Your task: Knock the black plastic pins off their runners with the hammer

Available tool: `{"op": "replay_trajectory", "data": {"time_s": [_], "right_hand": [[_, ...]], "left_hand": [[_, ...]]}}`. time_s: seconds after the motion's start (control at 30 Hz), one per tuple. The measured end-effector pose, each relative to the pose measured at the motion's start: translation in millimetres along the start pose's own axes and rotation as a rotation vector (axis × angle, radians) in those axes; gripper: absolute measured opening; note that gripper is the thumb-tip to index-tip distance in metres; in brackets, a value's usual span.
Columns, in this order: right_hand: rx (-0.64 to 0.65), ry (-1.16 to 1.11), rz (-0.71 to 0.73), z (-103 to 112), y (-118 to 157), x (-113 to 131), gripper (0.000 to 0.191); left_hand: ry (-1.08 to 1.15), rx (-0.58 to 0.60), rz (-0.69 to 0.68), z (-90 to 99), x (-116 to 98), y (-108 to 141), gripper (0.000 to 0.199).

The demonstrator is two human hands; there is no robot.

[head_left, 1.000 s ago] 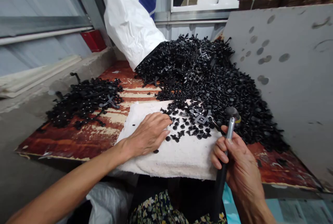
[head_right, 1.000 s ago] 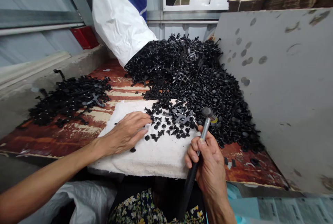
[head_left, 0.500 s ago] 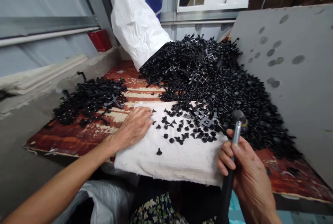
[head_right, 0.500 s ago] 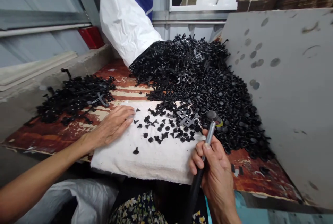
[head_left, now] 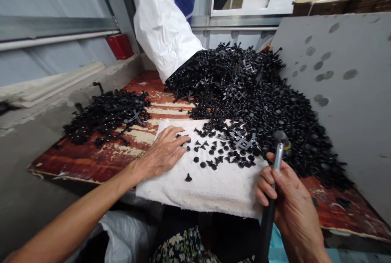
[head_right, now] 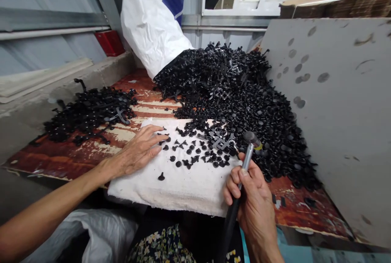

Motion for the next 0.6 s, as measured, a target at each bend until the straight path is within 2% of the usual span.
{"op": "replay_trajectory", "data": {"time_s": [0.13, 0.2, 0.37, 0.5, 0.6], "right_hand": [[-0.005, 0.006, 0.004, -0.1, 0.4, -0.1, 0.043], [-0.015, 0.001, 0.004, 0.2, 0.7, -0.1, 0.044], [-0.030, -0.006, -0.002, 1.3, 1.0, -0.4, 0.044], [-0.017, 0.000, -0.009, 1.4, 0.6, -0.5, 0.044], [-0.017, 0.007, -0.009, 1.8, -0.2, -0.4, 0.044]], "left_hand": [[-0.041, 0.015, -0.081, -3.5, -17.7, -6.4, 0.035], [-0.079, 0.030, -0.100, -8.4, -19.2, -13.7, 0.034], [-0.057, 0.014, -0.025, -10.7, 3.9, -20.9, 0.039], [-0.027, -0.014, 0.060, -4.8, 22.1, -7.8, 0.041], [-0.023, 0.007, 0.072, -4.9, 23.6, 5.5, 0.037]]}}
Point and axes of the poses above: each hand's wrist, its own y-axis away from the middle knuckle, its own z-axis out of the back of the hand, x = y × z, the point moved 5 cm from there along -y, towards the middle knuckle, and after that the axes turned 13 degrees about -y, right-handed, at the moved point
